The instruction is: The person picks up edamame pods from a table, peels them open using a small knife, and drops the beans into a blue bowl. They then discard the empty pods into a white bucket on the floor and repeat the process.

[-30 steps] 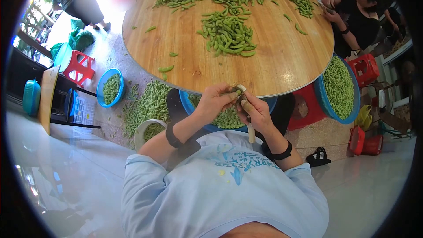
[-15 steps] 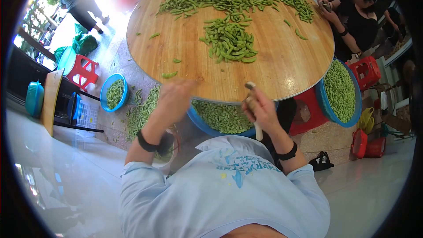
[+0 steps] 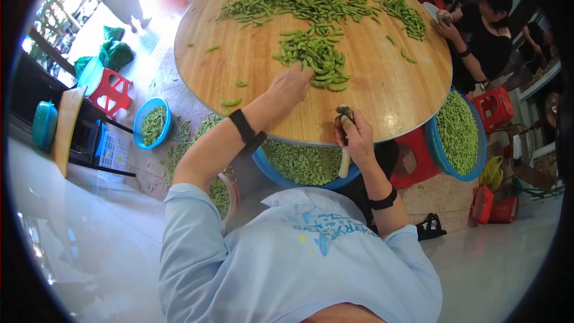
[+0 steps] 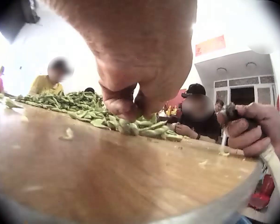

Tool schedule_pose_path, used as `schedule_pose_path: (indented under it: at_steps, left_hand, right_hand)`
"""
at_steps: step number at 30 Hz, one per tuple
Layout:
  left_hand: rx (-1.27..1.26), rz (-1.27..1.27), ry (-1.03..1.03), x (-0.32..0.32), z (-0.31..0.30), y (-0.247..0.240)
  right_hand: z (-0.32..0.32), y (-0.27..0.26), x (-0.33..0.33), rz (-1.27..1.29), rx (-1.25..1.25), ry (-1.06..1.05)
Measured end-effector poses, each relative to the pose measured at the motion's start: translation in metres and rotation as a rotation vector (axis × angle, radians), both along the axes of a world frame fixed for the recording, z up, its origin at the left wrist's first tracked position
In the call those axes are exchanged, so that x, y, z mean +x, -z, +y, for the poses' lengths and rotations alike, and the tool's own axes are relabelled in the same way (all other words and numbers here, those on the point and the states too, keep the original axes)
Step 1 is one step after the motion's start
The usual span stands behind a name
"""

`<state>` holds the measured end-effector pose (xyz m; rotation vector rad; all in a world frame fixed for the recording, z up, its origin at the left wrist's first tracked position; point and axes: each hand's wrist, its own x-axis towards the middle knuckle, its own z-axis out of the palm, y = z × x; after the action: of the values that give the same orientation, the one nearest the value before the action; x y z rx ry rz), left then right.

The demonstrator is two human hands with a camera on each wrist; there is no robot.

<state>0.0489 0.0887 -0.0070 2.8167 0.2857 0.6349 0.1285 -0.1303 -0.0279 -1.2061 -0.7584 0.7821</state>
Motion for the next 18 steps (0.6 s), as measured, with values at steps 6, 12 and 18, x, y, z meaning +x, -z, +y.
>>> schedule_pose_path:
  at_steps: [6, 12, 18]
  left_hand:
    - [-1.033, -0.044, -0.086, -0.045, -0.030, -0.037]
    - [-1.438, -0.240, 0.032, -0.061, -0.084, -0.023]
    - [-1.480, -0.123, -0.028, -0.068, -0.090, -0.022]
  right_hand:
    - [-0.003, -0.010, -0.024, 0.403, 0.041, -0.102]
    - [-0.002, -0.013, -0.040, 0.518, 0.130, -0.227]
    - [-0.011, -0.019, -0.036, 0.569, 0.146, -0.286]
